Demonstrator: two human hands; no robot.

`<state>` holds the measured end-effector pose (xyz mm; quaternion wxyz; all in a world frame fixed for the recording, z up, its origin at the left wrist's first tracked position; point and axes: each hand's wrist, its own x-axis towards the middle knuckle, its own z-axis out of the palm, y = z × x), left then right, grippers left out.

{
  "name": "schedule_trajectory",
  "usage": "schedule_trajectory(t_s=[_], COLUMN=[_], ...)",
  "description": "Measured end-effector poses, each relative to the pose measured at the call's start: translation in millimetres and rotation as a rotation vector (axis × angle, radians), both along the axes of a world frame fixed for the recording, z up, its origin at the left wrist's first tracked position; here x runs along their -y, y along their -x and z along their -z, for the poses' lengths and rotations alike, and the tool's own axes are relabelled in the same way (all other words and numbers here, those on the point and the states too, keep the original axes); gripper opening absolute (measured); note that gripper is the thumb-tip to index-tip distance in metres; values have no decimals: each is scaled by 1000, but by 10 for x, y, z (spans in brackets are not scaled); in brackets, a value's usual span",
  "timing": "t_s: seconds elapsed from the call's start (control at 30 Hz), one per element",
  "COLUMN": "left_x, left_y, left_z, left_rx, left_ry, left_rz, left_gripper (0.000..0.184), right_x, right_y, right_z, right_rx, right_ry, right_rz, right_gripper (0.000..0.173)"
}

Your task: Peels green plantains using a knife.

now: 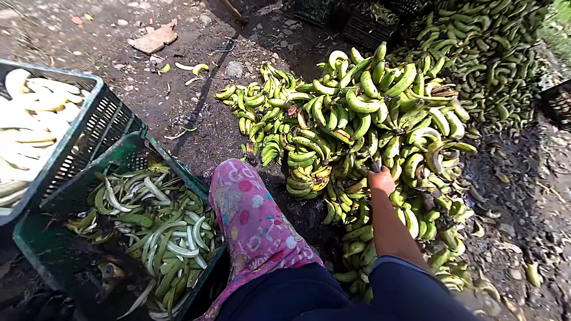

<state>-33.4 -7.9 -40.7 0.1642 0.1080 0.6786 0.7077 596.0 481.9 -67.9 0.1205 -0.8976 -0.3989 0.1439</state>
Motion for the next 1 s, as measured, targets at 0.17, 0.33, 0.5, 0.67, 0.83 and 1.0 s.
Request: schedule_trajectory(t_s=[0.17,0.33,0.5,0.67,0.83,1.0], left_x=[-176,-69,24,5,-23,-215], left_y=[-73,-50,-2,-11,-33,-199], left_z=[-268,-246,-88,-88,-147,-279], left_rx=[36,26,22,100,141,173], left_ry=[-11,-61,26,32,12,76], left_rz=[56,71,-20,-47,-34,-103], left_gripper=[18,25,28,31,27,33], right_x=[124,80,657,1269,736,237], right_y=[720,2254,3890,4565,4021,2292], right_z=[-176,-581,-1367,-1947,-1329,-28], right_rx=[-333,-559,-941,-939,-787,-333], right_ry=[-238,-432,-611,-377,-274,-100], right_rz=[-78,-414,-879,-1385,-1154,-727], right_gripper=[67,75,77,87,61,44])
